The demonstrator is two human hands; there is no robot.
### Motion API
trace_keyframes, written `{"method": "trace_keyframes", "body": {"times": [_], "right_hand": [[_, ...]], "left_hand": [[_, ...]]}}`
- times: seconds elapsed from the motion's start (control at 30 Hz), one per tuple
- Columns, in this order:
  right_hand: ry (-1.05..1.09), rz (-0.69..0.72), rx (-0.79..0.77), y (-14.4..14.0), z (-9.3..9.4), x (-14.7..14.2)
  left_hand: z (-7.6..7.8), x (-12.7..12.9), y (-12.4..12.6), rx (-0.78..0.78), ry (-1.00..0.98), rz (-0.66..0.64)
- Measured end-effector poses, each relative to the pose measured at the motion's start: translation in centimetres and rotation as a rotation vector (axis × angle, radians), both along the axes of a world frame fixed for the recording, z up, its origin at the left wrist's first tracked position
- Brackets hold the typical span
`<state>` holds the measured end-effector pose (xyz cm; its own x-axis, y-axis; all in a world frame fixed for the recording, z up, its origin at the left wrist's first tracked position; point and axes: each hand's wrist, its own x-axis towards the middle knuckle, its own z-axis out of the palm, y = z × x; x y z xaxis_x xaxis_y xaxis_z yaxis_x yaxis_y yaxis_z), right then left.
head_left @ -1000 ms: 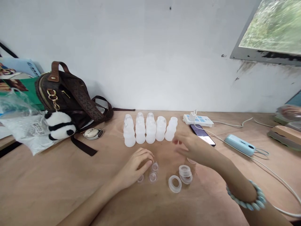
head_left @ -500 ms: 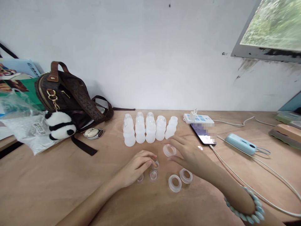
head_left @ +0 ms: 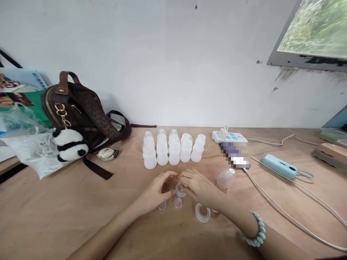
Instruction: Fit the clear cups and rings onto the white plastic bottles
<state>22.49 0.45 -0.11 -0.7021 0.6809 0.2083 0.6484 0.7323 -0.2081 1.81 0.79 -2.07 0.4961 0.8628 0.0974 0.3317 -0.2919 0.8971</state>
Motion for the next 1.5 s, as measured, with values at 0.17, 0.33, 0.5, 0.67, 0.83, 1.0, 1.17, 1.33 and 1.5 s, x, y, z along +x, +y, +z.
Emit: {"method": "trace_keyframes", "body": {"times": [0.17, 0.33, 0.5, 0.67, 0.83, 1.0, 1.17, 1.33, 1.5], "right_hand": [[0.196, 0.007, 0.052, -0.1, -0.6, -0.2], [0.544, -0.003, -0.034, -0.8, 0.1, -0.4], [0.678, 0.014, -0.087, -1.2, -0.3, -1.0], [0.845, -0.005, -0.196, -1.5, -0.5, -1.2], [0.970, -0.031, -0.320, -1.9, -0.2, -1.5], [1.000, -0.078, -0.300, -1.9, 0.0, -1.5], [1.014, -0.107, -0.276, -1.8, 0.2, -1.3], [1.010, -0.111, -0.265, -1.8, 0.5, -1.0], [1.013, -0.094, -0.169, -2.0, 1.1, -0.8]], "left_hand": [[-0.1, 0.0, 0.7, -0.135, -0.096, -0.084], [1.0, 0.2, 0.6, -0.237, -0.278, -0.215], [0.9, 0.4, 0.5, -0.273, -0.355, -0.162], [1.8, 0.6, 0.0, -0.372, -0.419, -0.106], [2.4, 0.7, -0.4, -0.340, -0.458, -0.087], [2.0, 0.5, -0.3, -0.316, -0.471, -0.099], [1.9, 0.4, -0.3, -0.279, -0.504, -0.140], [2.4, 0.4, -0.5, -0.266, -0.509, -0.157], [2.8, 0.2, -0.6, -0.293, -0.523, -0.218]]}}
